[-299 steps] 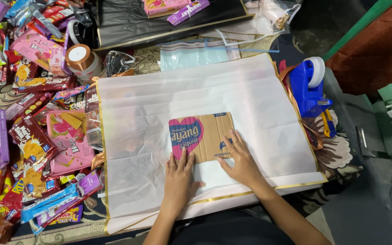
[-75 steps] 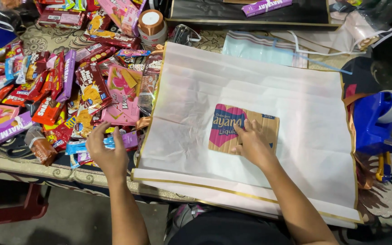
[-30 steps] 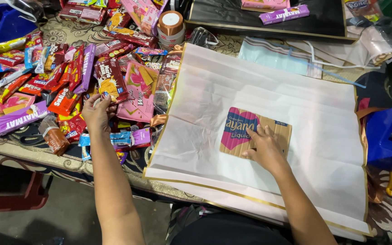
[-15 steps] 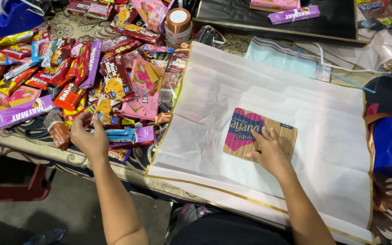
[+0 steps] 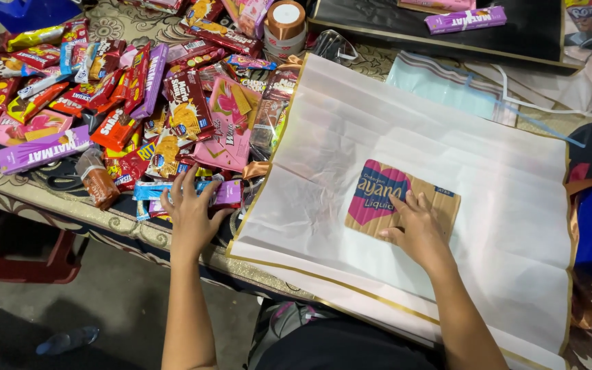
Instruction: The person ties a ribbon around a clear plastic-wrapped snack bundle and sets it aside. Then they open a white wrapping sheet and place a small cardboard box on it, followed by several snack packets including Matmat, Marie Susu, and Ritz. They adjust the items on the sheet and continue adding more snacks to the arrangement.
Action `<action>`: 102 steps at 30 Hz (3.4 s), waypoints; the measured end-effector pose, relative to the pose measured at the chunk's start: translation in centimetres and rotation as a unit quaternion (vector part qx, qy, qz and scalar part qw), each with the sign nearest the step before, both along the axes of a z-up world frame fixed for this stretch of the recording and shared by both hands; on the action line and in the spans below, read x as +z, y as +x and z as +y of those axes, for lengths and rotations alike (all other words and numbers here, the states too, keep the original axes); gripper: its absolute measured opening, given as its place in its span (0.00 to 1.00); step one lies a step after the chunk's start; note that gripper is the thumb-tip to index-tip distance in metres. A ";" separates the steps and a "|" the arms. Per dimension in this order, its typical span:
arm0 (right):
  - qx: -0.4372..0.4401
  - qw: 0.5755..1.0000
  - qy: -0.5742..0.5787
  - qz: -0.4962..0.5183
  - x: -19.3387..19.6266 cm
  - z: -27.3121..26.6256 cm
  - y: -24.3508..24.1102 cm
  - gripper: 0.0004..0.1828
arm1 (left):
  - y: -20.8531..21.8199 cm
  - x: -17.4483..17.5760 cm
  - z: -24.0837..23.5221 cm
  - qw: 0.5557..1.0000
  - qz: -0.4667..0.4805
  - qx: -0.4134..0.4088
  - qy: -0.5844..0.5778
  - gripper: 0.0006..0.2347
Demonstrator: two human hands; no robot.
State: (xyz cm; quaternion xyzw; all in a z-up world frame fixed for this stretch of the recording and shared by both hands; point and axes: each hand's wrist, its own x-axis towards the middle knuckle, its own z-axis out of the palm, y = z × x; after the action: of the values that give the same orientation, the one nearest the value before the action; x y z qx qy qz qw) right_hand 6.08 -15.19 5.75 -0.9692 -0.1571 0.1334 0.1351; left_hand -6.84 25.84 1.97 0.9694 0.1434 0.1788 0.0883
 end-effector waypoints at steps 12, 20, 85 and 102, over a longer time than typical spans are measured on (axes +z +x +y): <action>-0.013 1.000 0.025 0.000 -0.6 -0.1 -0.1 0.41 | 2.7 -0.2 3.4 0.984 0.071 -0.030 -0.161 0.33; -0.013 1.000 0.019 -0.004 -0.9 -0.2 -0.1 0.41 | 2.8 0.4 2.8 0.984 0.048 -0.050 -0.164 0.32; 0.159 0.951 0.222 -0.147 4.7 -3.5 0.0 0.50 | 8.4 5.4 -18.7 0.742 0.124 -0.317 -0.577 0.18; 0.040 0.994 0.102 -0.016 -0.1 -3.9 7.1 0.38 | 4.6 -4.8 -26.6 0.955 0.077 -0.285 -0.003 0.31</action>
State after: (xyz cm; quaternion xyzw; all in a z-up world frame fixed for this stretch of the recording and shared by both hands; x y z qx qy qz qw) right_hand 13.15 -19.10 5.69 -0.9451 -0.2110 0.1067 0.2256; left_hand -2.23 -0.73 -2.83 0.9804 -0.1320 0.0710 0.1277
